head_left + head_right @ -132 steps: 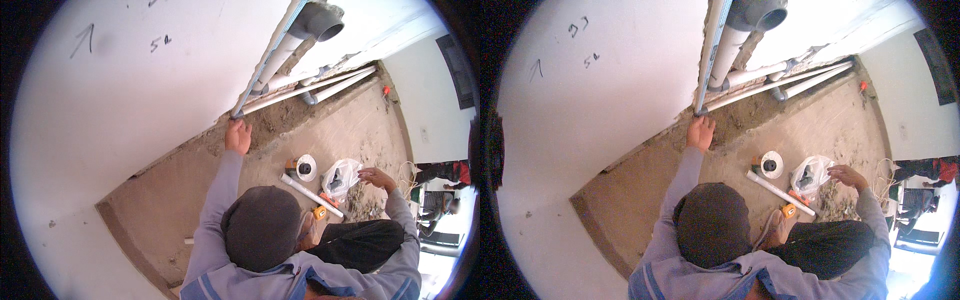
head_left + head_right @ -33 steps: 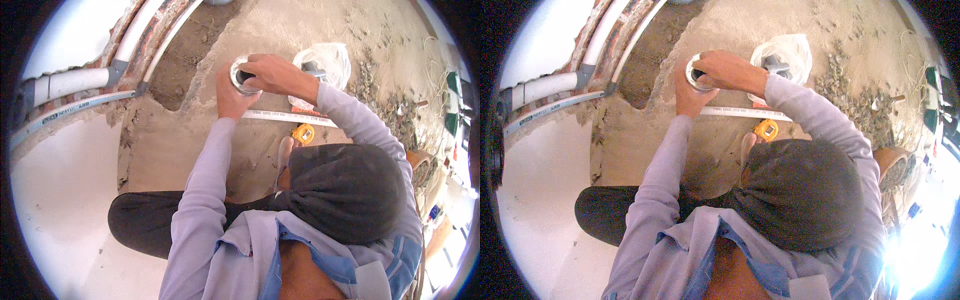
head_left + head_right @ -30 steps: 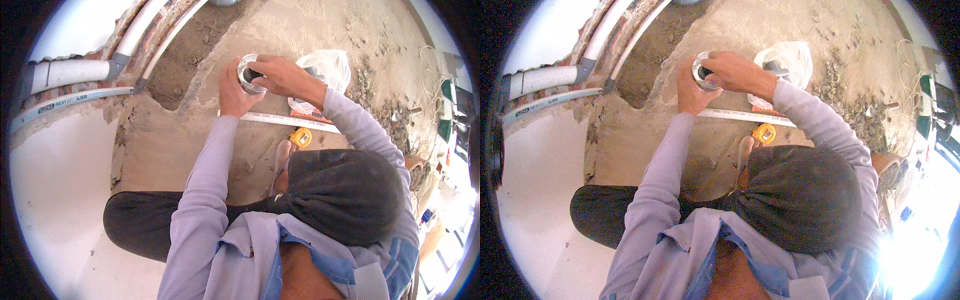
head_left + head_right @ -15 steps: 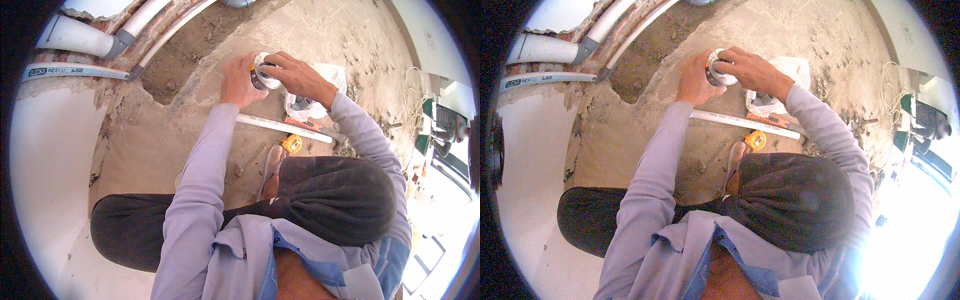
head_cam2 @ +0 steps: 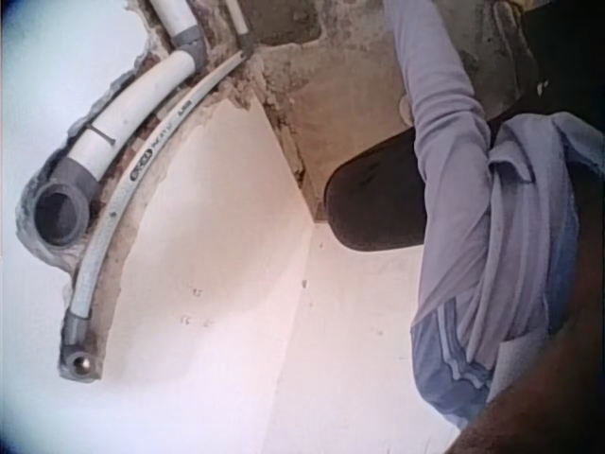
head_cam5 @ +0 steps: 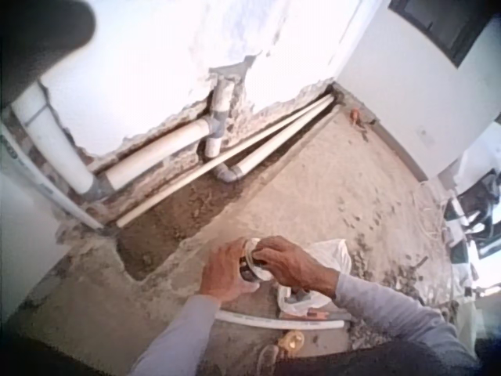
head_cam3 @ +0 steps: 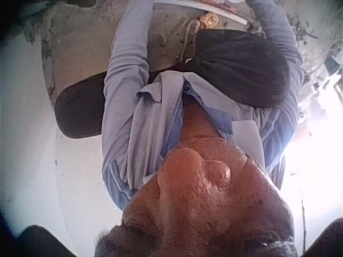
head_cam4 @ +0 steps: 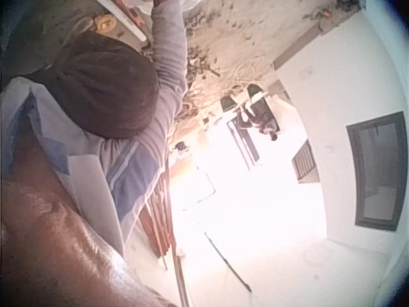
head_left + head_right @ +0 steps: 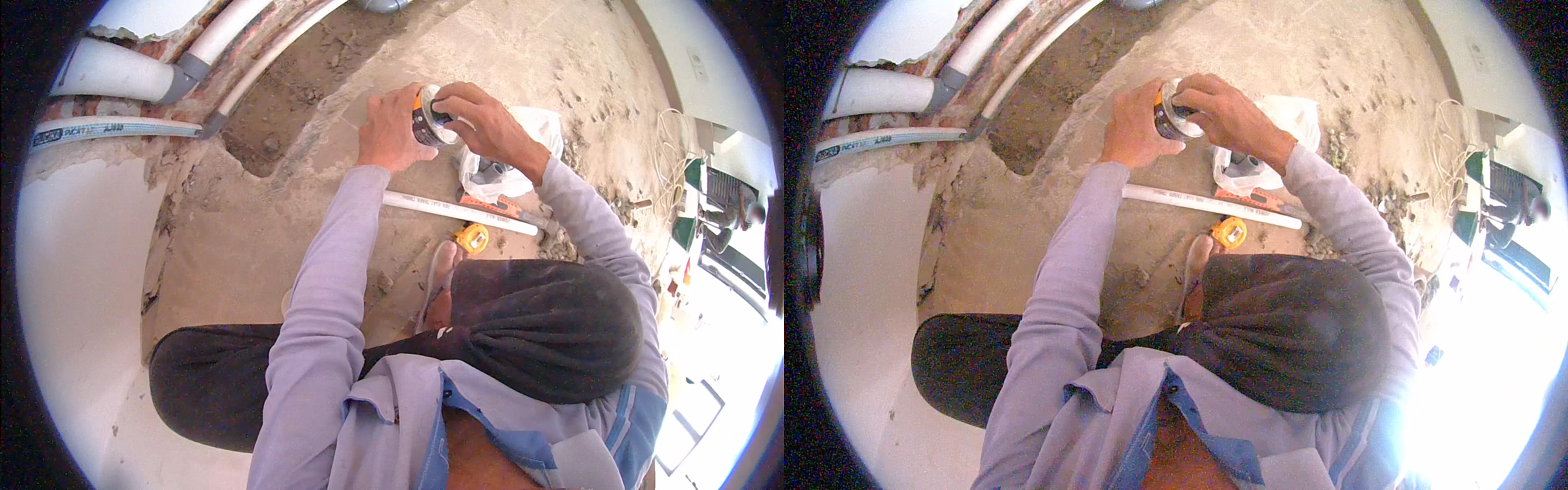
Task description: The person measures and cuts white PVC pipes, then applies glue to the ends and connects them to fittings on the wall. They use a tape measure, an angle grinder, and a glue brush to assemble the plumbing system.
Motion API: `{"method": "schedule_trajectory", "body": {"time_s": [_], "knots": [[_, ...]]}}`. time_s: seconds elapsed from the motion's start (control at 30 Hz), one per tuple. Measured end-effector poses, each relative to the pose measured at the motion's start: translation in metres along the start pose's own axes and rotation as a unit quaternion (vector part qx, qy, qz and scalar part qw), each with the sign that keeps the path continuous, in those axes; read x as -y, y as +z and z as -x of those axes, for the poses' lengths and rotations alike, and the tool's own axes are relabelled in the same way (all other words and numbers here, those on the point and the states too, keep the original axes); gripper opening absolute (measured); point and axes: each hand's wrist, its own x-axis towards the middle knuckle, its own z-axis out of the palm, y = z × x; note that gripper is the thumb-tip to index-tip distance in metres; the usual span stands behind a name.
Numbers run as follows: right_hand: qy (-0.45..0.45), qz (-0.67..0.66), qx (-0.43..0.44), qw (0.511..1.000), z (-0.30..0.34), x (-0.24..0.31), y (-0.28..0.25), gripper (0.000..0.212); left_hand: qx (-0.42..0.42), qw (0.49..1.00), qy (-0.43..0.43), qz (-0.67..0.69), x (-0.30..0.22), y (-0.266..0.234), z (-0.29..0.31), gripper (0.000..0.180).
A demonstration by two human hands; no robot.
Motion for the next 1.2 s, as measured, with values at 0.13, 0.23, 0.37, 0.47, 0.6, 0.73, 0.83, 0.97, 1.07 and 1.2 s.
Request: {"method": "schedule_trajectory", "body": {"time_s": [0.13,0.23,0.37,0.47,0.6,0.73,0.83,0.97,1.07,1.2], "knots": [[-0.039,0.040,0.015,0.998,0.004,-0.005,-0.006,0.036,0.011,1.000,-0.005,-0.005,-0.001,-0.003,-0.002,0.098],[0.074,-0.029,0.004,0.997,0.001,-0.004,-0.010,0.040,0.015,1.000,-0.006,-0.009,0.001,-0.001,-0.003,0.099],[0.236,-0.067,0.087,0.966,-0.004,-0.001,-0.017,0.042,0.009,1.000,0.004,-0.003,0.001,0.001,-0.004,0.100],[0.172,-0.052,0.084,0.980,-0.003,-0.004,-0.018,0.041,0.005,1.000,0.010,-0.001,0.003,0.001,-0.003,0.101],[0.042,-0.017,0.034,0.998,-0.003,-0.007,-0.012,0.041,0.002,1.000,0.010,-0.006,0.004,0.001,-0.002,0.099],[0.080,-0.026,0.049,0.995,-0.001,0.002,-0.008,0.039,-0.006,1.000,0.014,-0.010,0.006,0.000,-0.001,0.098],[0.114,-0.007,0.070,0.991,-0.006,0.008,-0.007,0.035,-0.019,1.000,0.012,-0.016,0.007,0.001,0.001,0.100],[0.147,0.057,0.096,0.983,-0.008,0.009,-0.001,0.031,-0.005,1.000,-0.002,-0.017,0.004,-0.001,0.001,0.101],[0.153,0.159,0.118,0.968,-0.004,0.000,0.012,0.031,-0.006,0.999,-0.014,-0.032,-0.001,0.003,0.001,0.102],[0.137,0.229,0.201,0.943,-0.014,0.002,0.003,0.034,-0.019,1.000,0.019,-0.014,0.008,0.007,0.003,0.103]]}}
